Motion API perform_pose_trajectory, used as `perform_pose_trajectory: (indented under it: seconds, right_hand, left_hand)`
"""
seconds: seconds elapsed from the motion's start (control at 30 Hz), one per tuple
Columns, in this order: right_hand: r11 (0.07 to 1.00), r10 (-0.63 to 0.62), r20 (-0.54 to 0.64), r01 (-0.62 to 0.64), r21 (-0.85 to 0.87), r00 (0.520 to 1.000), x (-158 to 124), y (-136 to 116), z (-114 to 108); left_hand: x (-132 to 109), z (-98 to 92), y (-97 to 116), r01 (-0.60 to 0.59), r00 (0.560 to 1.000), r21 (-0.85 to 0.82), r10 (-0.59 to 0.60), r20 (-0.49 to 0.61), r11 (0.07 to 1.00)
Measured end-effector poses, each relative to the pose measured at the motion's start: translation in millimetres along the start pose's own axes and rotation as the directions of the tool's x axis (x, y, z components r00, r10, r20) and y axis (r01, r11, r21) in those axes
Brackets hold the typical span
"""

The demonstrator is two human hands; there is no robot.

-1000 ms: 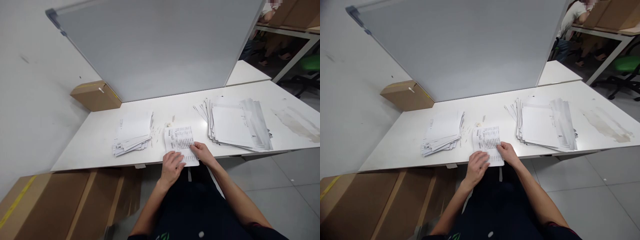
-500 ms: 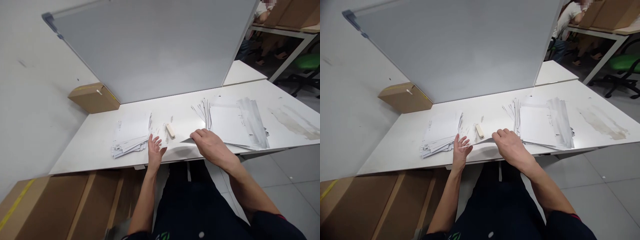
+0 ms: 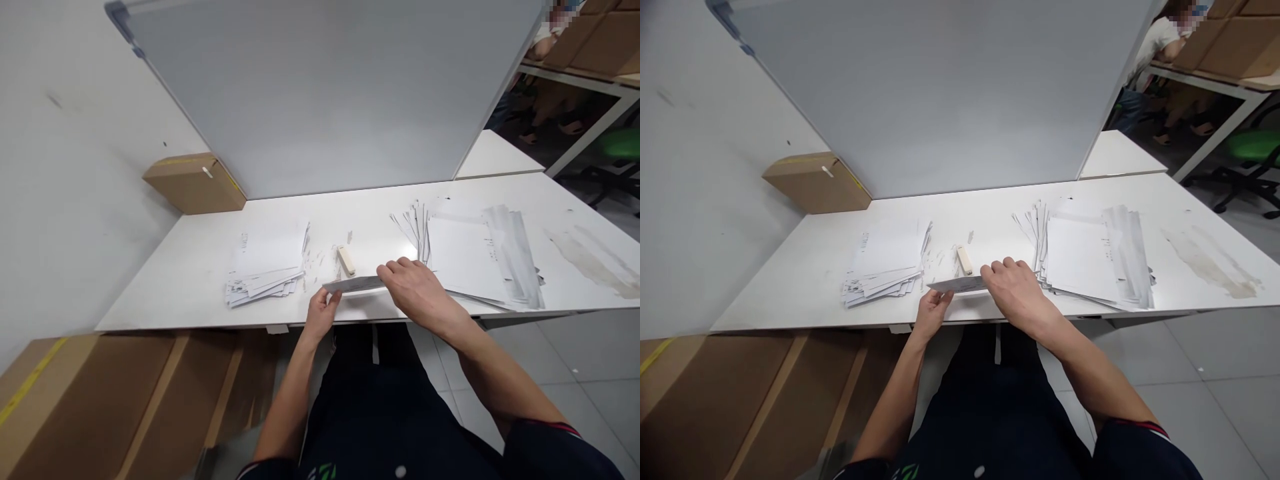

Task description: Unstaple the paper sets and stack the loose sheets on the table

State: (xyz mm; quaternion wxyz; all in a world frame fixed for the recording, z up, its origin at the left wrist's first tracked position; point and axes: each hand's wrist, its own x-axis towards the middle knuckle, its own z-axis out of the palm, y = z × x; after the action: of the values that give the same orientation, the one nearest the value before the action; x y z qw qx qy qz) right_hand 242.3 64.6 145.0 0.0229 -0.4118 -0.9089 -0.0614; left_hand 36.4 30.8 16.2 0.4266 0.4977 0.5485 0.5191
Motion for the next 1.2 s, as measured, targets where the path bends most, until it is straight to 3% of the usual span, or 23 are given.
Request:
perform_pose_trajectory:
  seconds: [0.17, 0.23, 0.3, 0.37, 0.47, 0.57, 0.63, 0.73, 0.97, 1.07, 1.2]
  right_hand:
    - [0.999, 0.012, 0.059, -0.014, 0.032, 0.998, 4.7, 0.8, -1.6]
    - [0.986, 0.043, 0.023, -0.046, 0.160, 0.999, 4.4, 6.3, -2.9]
    - [0.911, 0.109, -0.059, -0.076, 0.406, 0.992, 3.3, 13.3, 0.0]
    - [0.726, 0.218, -0.145, -0.061, 0.685, 0.965, 3.0, 17.6, 11.8]
    - [0.325, 0.389, -0.165, 0.032, 0.945, 0.906, 5.4, 13.6, 45.1]
    - [0.006, 0.460, -0.095, 0.104, 0.995, 0.883, 7.8, 0.7, 79.1]
    - [-0.087, 0.497, -0.082, 0.143, 0.986, 0.864, 7.5, -6.9, 93.4]
    - [-0.115, 0.542, -0.096, 0.186, 0.976, 0.835, 5.7, -12.0, 104.8]
    - [-0.050, 0.591, -0.051, 0.099, 0.994, 0.805, 5.4, -11.9, 123.8]
    - [-0.030, 0.600, -0.062, 0.100, 0.995, 0.798, 8.2, -14.0, 127.3]
    - [0.011, 0.607, -0.035, 0.035, 0.999, 0.794, 10.4, -16.3, 122.8]
  left_hand:
    - [-2.5, -1.3, 3.1, 0.033, 0.999, 0.005, -0.034, 0.015, 0.999]
    - [-2.0, -2.8, 6.9, 0.005, 0.996, -0.069, -0.011, -0.090, 0.998]
    - [0.8, -4.1, 13.1, -0.086, 0.973, -0.203, 0.038, -0.227, 0.975]
    - [5.4, -3.5, 20.6, -0.196, 0.950, -0.331, 0.095, -0.297, 0.923]
    - [11.0, 3.4, 31.5, -0.243, 0.960, -0.382, 0.165, -0.227, 0.891]
    - [10.7, 15.4, 38.5, -0.229, 0.959, -0.222, 0.181, -0.217, 0.948]
    - [8.0, 23.5, 39.6, -0.227, 0.940, -0.099, 0.191, -0.282, 0.969]
    - [3.8, 32.9, 35.4, -0.238, 0.920, -0.024, 0.217, -0.327, 0.971]
    - [0.5, 42.8, 18.2, -0.173, 0.946, -0.008, 0.163, -0.279, 0.985]
    - [0.5, 45.1, 14.9, -0.182, 0.935, -0.002, 0.172, -0.309, 0.983]
    - [0.1, 46.9, 12.2, -0.118, 0.947, -0.063, 0.093, -0.306, 0.991]
